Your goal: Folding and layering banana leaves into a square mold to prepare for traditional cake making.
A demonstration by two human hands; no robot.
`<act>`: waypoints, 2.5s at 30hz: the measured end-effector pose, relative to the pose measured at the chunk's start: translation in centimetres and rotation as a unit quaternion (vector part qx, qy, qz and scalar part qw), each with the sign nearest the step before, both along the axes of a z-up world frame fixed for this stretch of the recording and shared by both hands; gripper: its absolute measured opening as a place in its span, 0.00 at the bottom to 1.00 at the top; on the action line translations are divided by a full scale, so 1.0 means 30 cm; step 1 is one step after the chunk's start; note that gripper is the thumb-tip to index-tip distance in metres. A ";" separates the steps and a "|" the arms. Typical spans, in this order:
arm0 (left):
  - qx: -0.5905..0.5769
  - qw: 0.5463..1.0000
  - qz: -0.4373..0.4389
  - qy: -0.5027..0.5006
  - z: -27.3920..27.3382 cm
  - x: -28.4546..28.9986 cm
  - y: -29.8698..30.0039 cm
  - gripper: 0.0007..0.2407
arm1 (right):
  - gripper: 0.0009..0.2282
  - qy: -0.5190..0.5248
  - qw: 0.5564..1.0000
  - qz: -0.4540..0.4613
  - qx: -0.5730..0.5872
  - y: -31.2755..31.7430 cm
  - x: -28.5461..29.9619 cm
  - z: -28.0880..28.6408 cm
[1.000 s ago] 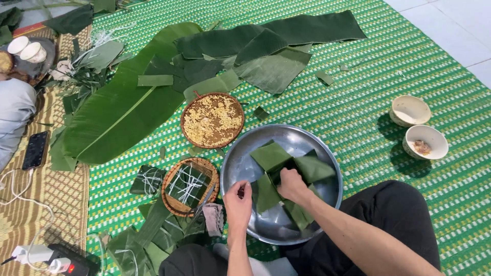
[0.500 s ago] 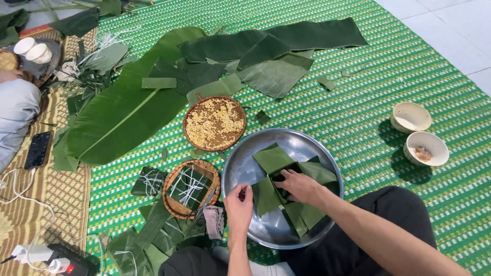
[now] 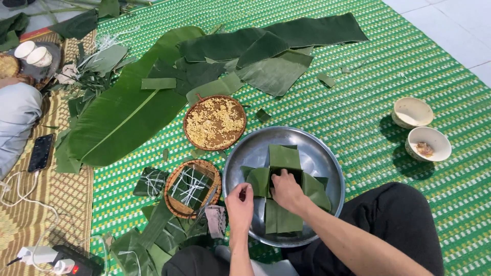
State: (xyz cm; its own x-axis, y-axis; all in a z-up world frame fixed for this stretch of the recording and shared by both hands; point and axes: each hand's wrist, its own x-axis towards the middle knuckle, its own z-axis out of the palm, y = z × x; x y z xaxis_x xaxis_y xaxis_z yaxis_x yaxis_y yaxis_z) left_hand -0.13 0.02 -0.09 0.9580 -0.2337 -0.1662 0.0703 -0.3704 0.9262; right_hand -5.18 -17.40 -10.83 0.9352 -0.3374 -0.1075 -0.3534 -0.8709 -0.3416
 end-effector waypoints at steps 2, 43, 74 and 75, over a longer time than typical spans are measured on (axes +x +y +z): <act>-0.011 1.000 0.000 -0.018 -0.007 0.004 0.003 0.07 | 0.12 0.008 0.998 0.049 -0.031 -0.030 -0.004 0.053; 0.021 0.991 0.101 -0.084 0.052 0.024 0.163 0.09 | 0.14 -0.030 0.980 0.172 0.097 -0.162 -0.059 0.274; 0.454 0.857 -0.007 -0.242 -0.275 0.058 0.400 0.22 | 0.07 -0.292 0.921 -0.164 0.200 -0.371 -0.385 0.372; 0.440 0.871 -0.008 -0.219 -0.276 0.066 0.404 0.23 | 0.06 -0.299 0.914 -0.164 0.219 -0.371 -0.376 0.362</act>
